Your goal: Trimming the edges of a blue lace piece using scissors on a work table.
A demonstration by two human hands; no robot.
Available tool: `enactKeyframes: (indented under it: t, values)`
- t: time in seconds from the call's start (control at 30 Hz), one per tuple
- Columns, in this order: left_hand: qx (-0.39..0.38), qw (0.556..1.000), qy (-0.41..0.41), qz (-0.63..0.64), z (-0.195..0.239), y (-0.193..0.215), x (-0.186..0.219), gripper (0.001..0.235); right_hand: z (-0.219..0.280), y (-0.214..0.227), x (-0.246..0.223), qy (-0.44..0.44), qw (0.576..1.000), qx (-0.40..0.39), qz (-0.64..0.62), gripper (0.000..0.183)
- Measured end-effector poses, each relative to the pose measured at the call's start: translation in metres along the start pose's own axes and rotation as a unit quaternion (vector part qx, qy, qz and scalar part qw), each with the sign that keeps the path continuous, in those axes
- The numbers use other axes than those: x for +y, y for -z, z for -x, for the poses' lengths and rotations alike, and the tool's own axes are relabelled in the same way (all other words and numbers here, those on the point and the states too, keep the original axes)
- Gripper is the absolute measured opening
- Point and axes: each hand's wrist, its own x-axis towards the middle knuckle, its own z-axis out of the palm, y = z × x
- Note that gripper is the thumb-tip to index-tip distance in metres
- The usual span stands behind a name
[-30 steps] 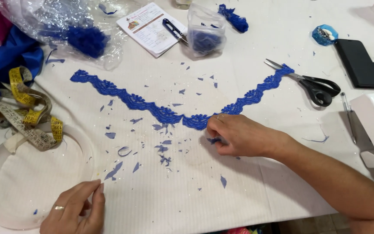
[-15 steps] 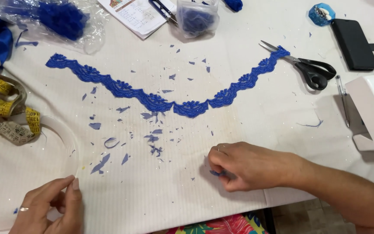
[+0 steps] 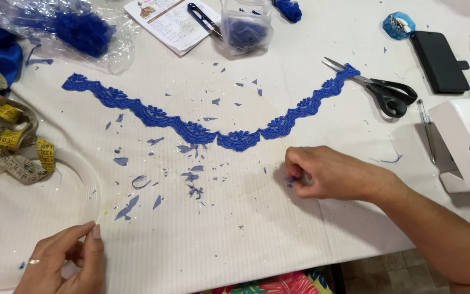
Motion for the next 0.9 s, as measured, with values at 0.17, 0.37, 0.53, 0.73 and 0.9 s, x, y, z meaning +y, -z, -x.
enactKeyframes:
  t: [0.17,0.37,0.53,0.73,0.9]
  values:
    - [0.067,0.995,-0.057,0.038,0.008,-0.003,0.015,0.019,0.002,-0.006,-0.006,0.004,0.999,-0.025,0.035,0.017]
    - [0.219,0.947,-0.212,0.106,0.004,-0.011,0.022,0.004,-0.023,0.004,-0.031,0.001,1.0,-0.01,0.002,0.016]
    - [0.232,0.938,-0.216,0.136,0.004,-0.009,0.019,0.004,-0.071,0.009,-0.085,0.114,0.993,0.002,0.005,0.02]
    - [0.23,0.941,-0.193,0.156,0.003,-0.008,0.017,0.004,-0.117,0.007,-0.117,0.168,0.985,0.019,0.017,0.014]
    - [0.226,0.938,-0.196,0.174,0.001,-0.01,0.014,0.004,-0.105,0.013,-0.14,0.106,0.993,-0.045,-0.02,0.007]
